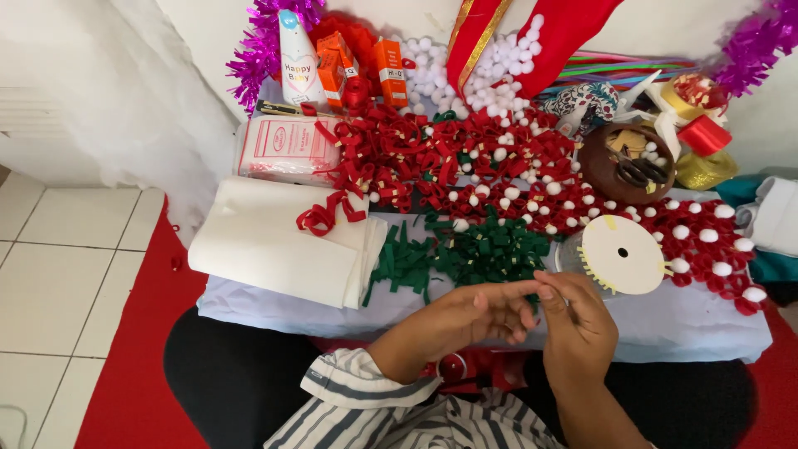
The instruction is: Decorate a craft project by gluing small pom-poms onto a green base.
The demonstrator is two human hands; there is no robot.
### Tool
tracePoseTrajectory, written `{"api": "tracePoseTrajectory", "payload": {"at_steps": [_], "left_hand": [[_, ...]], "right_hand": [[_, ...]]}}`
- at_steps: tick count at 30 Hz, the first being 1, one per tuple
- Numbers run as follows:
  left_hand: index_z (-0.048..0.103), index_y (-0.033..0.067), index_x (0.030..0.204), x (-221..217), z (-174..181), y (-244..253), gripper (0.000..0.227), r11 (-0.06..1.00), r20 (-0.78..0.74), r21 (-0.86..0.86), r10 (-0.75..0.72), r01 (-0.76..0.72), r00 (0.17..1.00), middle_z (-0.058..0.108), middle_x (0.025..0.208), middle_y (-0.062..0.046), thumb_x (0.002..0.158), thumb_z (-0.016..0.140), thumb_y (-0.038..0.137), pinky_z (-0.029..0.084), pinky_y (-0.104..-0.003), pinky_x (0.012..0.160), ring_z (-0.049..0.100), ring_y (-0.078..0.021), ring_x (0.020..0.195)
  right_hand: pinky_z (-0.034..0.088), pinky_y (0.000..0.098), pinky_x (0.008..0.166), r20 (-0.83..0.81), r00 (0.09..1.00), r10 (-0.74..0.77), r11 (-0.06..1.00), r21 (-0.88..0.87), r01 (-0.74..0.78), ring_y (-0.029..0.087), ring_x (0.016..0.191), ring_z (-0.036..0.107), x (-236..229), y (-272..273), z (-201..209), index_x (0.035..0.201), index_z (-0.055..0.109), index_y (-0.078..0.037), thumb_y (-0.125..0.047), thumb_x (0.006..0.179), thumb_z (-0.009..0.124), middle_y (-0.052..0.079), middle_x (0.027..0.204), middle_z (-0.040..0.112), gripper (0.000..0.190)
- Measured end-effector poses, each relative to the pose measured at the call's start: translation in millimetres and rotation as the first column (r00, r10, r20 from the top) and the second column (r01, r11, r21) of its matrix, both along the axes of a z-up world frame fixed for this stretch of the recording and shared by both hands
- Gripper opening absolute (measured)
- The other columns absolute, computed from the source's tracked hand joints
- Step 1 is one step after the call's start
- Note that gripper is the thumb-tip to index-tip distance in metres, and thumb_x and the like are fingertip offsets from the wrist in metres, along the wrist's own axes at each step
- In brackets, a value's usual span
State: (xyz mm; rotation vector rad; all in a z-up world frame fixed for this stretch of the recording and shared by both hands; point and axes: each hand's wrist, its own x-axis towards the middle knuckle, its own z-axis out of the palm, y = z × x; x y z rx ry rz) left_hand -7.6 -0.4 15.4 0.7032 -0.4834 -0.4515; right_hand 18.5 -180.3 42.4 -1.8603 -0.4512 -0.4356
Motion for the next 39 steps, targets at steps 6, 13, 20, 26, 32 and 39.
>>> {"api": "tracePoseTrajectory", "payload": {"at_steps": [6,13,20,26,32,39], "left_hand": [[0.038,0.0011,0.165,-0.1,4.4,2.0,0.097,0.999,-0.012,0.046,-0.010,0.011,1.000,0.061,0.125,-0.008,0.098,0.054,0.069,0.049,-0.029,0.105,0.060,-0.0150,0.108],[0.074,0.0120,0.126,9.2,-8.7,-11.5,0.027,0.886,-0.039,0.355,0.333,-0.298,0.942,0.075,0.121,-0.004,0.099,0.069,0.017,0.051,-0.025,0.104,0.068,-0.0108,0.110],[0.077,0.0151,0.094,9.2,-3.2,9.0,0.009,0.650,0.206,0.429,0.605,-0.627,0.769,0.075,0.092,-0.003,0.092,0.078,0.023,0.061,-0.032,0.082,0.072,-0.0155,0.091],[0.068,0.0129,0.081,13.7,-1.4,39.1,0.034,0.475,0.380,0.394,0.695,-0.786,0.611,0.068,0.079,-0.002,0.104,0.058,0.036,0.056,-0.031,0.073,0.066,-0.0137,0.076],[0.077,0.0103,0.101,29.4,-17.4,37.9,0.025,0.319,0.456,0.384,0.750,-0.867,0.478,0.067,0.083,-0.002,0.103,0.063,0.031,0.055,-0.032,0.074,0.065,-0.0156,0.078],[0.076,0.0166,0.091,32.0,-20.2,23.8,0.017,0.236,0.608,0.341,0.682,-0.910,0.405,0.061,0.081,0.000,0.097,0.072,0.032,0.052,-0.030,0.069,0.061,-0.0153,0.077]], "right_hand": [[0.045,0.0276,0.081,-0.178,0.984,0.003,0.999,0.039,0.004,0.014,0.089,0.058,3.1,-4.5,-10.6,0.104,0.070,-0.004,-0.017,0.109,0.056,0.004,0.096,0.064,0.020],[0.050,0.0284,0.080,-0.259,0.965,-0.044,0.997,0.051,0.059,0.016,0.087,0.063,9.9,-7.9,-20.4,0.104,0.071,-0.003,-0.020,0.110,0.054,0.006,0.090,0.068,0.025],[0.053,0.0281,0.072,-0.095,0.992,-0.081,0.993,-0.099,0.072,0.015,0.077,0.068,30.1,-29.2,-56.8,0.108,0.074,-0.004,-0.017,0.102,0.066,0.007,0.084,0.071,0.016],[0.052,0.0295,0.072,0.074,0.997,-0.030,0.974,-0.223,0.046,0.016,0.078,0.069,40.8,-31.0,-72.0,0.102,0.077,-0.004,-0.015,0.101,0.066,0.006,0.088,0.074,0.015],[0.055,0.0328,0.072,0.227,0.974,0.025,0.960,-0.279,0.040,0.020,0.082,0.072,42.4,-28.5,-73.0,0.098,0.077,-0.003,-0.016,0.099,0.068,0.009,0.093,0.077,0.016],[0.053,0.0344,0.066,0.148,0.984,0.095,0.943,-0.329,-0.042,0.020,0.075,0.071,47.1,-28.3,-66.0,0.096,0.078,-0.005,-0.022,0.099,0.065,0.007,0.087,0.076,0.022]]}}
